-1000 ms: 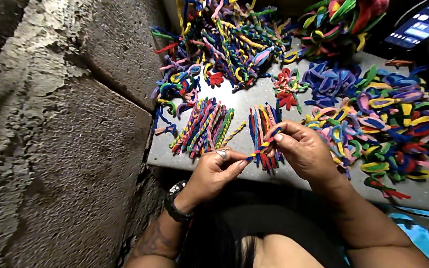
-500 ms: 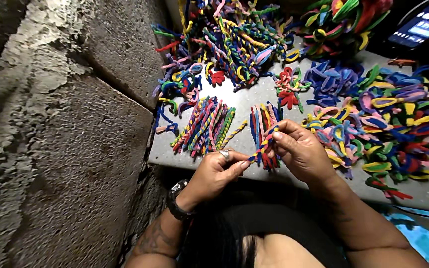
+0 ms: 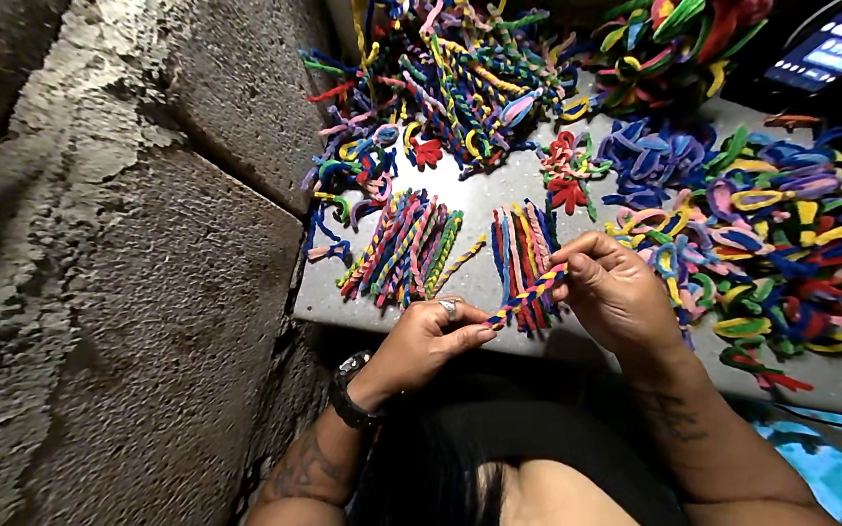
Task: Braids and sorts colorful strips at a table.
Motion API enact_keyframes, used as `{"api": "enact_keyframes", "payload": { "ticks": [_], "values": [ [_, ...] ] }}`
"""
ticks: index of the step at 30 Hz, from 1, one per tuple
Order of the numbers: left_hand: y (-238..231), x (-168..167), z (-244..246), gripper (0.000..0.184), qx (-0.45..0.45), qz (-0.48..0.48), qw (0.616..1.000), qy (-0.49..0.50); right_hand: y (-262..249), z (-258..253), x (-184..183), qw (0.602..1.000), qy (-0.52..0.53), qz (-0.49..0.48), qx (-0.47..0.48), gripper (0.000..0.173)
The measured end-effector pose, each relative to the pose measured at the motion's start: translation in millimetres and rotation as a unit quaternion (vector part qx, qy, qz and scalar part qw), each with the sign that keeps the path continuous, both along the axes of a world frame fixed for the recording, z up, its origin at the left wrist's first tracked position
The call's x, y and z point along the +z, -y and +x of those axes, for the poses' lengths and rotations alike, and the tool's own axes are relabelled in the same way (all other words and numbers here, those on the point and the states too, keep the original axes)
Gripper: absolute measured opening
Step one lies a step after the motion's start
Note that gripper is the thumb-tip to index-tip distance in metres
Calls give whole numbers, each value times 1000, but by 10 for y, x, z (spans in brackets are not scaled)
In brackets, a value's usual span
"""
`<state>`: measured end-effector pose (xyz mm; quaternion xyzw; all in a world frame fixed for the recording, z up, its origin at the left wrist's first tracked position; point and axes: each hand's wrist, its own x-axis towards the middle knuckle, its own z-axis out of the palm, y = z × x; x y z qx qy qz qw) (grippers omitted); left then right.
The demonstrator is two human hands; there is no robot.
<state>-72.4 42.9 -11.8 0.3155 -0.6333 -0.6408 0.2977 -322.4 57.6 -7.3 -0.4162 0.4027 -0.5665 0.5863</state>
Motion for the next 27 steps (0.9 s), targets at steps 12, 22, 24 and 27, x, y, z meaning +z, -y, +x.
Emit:
{"api": "enact_keyframes", "payload": {
  "ticks": [12,22,24,27],
  "values": [
    [21,-32,63,10,-122,61,985,-109,9,14,-70,991,112,79,2,24],
    [-4,-58,422,13,53,-143,987,40,357,-3,90,952,-281,-123,20,21],
    [-12,-56,554,8,122,-149,981,21,489,95,65,865,-458,-205,26,20],
    [-6,-45,698,7,183,-158,970,-4,649,280,-153,744,-593,-290,105,14]
  ]
}}
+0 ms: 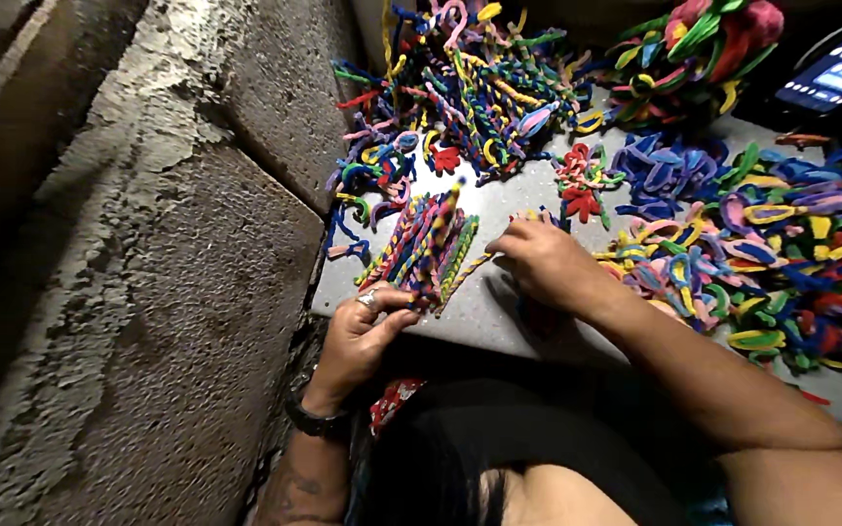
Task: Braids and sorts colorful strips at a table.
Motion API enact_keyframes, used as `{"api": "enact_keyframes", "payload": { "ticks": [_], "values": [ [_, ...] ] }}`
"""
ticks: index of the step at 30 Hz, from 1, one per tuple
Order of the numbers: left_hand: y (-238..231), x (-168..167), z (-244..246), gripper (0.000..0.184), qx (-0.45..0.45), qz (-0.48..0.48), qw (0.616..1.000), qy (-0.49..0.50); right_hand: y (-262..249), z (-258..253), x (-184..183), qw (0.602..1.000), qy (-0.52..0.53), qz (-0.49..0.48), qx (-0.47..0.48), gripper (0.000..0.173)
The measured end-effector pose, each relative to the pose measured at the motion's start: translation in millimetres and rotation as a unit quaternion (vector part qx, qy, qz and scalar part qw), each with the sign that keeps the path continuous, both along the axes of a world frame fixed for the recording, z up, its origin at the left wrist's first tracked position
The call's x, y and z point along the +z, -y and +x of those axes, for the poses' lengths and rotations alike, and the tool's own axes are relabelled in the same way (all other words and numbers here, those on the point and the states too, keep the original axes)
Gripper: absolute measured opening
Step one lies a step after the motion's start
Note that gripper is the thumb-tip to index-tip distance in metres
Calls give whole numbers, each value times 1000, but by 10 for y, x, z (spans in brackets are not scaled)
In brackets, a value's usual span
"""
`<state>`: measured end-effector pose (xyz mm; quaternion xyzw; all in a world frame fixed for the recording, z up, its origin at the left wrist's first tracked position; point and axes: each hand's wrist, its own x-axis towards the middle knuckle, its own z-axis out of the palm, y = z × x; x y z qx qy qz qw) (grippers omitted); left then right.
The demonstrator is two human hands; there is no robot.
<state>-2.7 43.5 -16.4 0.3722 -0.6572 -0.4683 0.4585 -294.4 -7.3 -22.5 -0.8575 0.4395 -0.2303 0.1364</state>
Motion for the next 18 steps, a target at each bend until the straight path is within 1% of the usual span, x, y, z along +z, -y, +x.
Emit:
{"api": "enact_keyframes", "payload": {
  "ticks": [3,7,10,14,16,18],
  "values": [
    [16,14,67,8,38,15,999,-22,61,168,-145,993,-109,-8,46,7],
    [55,12,129,16,72,27,995,-56,76,199,-98,983,-167,-6,70,3],
    [92,3,192,20,92,28,993,-71,134,119,124,984,-163,-12,68,5],
    [128,-29,226,21,111,31,991,-66,304,215,484,988,-121,-82,55,13],
    [125,-29,206,21,118,43,990,-66,400,379,522,987,-108,-99,68,15],
    [111,-40,192,20,122,51,989,-61,512,565,432,984,-107,-106,100,13]
  ]
}}
